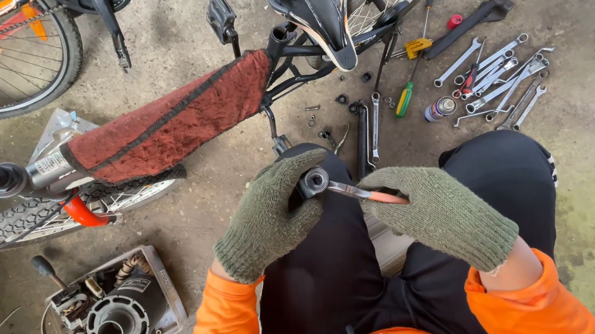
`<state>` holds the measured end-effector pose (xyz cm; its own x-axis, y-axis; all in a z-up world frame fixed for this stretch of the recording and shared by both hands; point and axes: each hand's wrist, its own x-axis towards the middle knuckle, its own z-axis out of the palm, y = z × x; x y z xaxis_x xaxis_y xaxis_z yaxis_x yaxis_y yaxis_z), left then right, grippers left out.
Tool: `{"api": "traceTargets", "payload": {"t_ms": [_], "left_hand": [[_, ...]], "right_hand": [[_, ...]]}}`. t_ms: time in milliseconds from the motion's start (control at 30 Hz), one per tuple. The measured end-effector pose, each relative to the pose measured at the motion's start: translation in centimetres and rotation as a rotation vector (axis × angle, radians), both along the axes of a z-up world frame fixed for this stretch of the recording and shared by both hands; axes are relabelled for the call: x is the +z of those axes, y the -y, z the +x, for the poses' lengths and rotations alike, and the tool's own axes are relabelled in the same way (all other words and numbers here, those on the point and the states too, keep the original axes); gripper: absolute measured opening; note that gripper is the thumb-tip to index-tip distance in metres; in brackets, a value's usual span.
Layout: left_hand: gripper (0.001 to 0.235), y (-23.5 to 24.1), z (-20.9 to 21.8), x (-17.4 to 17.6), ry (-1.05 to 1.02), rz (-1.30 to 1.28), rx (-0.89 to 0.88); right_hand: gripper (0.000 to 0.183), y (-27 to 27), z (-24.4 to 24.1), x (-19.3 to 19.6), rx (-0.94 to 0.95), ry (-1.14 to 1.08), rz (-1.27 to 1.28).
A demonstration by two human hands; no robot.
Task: The person sits on the ground and uses pliers to manipulate a small metal ring inside a cylindrical bicycle part. The person repeatedly grips and rotates the ring within the component while holding it steady with the other hand.
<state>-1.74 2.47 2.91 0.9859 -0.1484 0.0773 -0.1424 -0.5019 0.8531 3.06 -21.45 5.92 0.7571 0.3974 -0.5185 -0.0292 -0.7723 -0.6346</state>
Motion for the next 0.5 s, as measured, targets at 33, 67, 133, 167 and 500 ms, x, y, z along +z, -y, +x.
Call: {"api": "traceTargets", "payload": {"t_ms": [33, 67, 133, 167, 500], "left_hand": [[0.047, -0.1, -0.1, 0.1, -0.014, 0.038, -0.023], [0.053, -0.2, -0.2, 0.1, -0.028, 0.075, -0.045], [0.052, 0.0, -0.1, -0.4, -0.013, 0.114, -0.058], [0.051, 0.1, -0.1, -0.6, 0.001, 0.155, -0.071], [0.054, 0.4, 0.5, -3.6, 0.143, 0.130, -0.049]], "right_hand": [[0.040, 0.6, 0.0, -1.0, -0.004, 0.003, 0.138], [0.046, 1.1, 0.1, -2.0, -0.009, 0.006, 0.276], [0.048, 1.1, 0.8, -2.4, 0.029, -0.075, 0.235], [0.052, 1.1, 1.2, -2.6, 0.068, -0.157, 0.195], [0.041, -1.6, -0.2, -0.3, -0.217, -0.327, 0.211]]}}
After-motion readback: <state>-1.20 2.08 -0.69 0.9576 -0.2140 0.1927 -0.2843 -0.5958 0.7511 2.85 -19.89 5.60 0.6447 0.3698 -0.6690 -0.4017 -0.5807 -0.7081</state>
